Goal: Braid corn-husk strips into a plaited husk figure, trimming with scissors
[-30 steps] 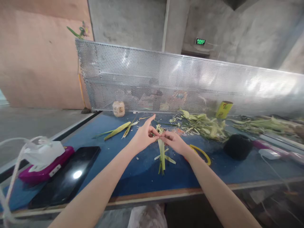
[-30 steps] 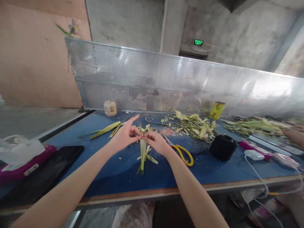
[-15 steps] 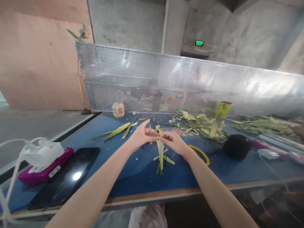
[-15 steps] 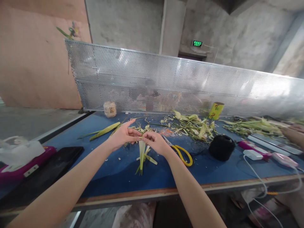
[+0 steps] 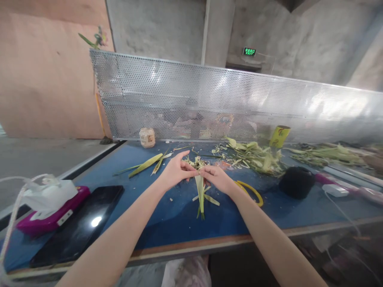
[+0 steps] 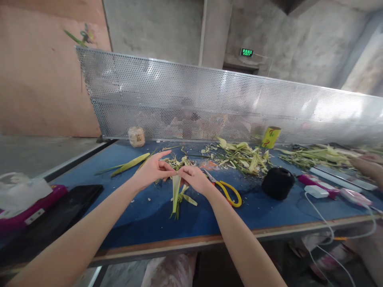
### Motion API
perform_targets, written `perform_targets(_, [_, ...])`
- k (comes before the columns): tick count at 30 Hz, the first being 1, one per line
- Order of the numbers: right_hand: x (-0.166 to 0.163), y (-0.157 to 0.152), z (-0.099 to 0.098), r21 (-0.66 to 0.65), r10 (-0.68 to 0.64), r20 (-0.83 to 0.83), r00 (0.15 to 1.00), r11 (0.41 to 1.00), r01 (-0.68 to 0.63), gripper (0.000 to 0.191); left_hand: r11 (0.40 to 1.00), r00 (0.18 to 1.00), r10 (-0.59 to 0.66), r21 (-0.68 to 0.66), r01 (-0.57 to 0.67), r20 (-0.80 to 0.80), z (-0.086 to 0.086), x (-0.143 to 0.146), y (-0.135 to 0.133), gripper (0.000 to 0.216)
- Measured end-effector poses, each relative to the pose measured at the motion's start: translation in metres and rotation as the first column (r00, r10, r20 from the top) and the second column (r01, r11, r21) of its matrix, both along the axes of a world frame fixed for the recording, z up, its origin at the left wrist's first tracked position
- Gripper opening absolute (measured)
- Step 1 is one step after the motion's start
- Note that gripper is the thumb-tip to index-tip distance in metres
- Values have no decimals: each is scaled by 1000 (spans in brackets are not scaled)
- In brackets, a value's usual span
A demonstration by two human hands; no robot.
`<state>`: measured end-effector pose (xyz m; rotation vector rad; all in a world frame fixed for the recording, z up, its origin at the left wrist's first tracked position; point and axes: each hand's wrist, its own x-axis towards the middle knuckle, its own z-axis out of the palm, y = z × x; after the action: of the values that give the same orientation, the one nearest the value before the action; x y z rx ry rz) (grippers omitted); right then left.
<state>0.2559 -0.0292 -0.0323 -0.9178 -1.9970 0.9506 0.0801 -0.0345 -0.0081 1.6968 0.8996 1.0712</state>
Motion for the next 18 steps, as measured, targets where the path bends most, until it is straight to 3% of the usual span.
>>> perform_targets(9, [2,3,-1,52,6,-24,1000,999,-5,28,986,992,-51,153,69,-117,2,2,-6,82])
perform_targets(15, [4,2,2,40,-48,30,998,998,46,32,956,969,8,287,65,-246,1,4,-8,70])
perform_targets(18, [3,0,3,97,-51,84,995,994,43,32,943,965,50,331,39,-256,2,4,-9,67])
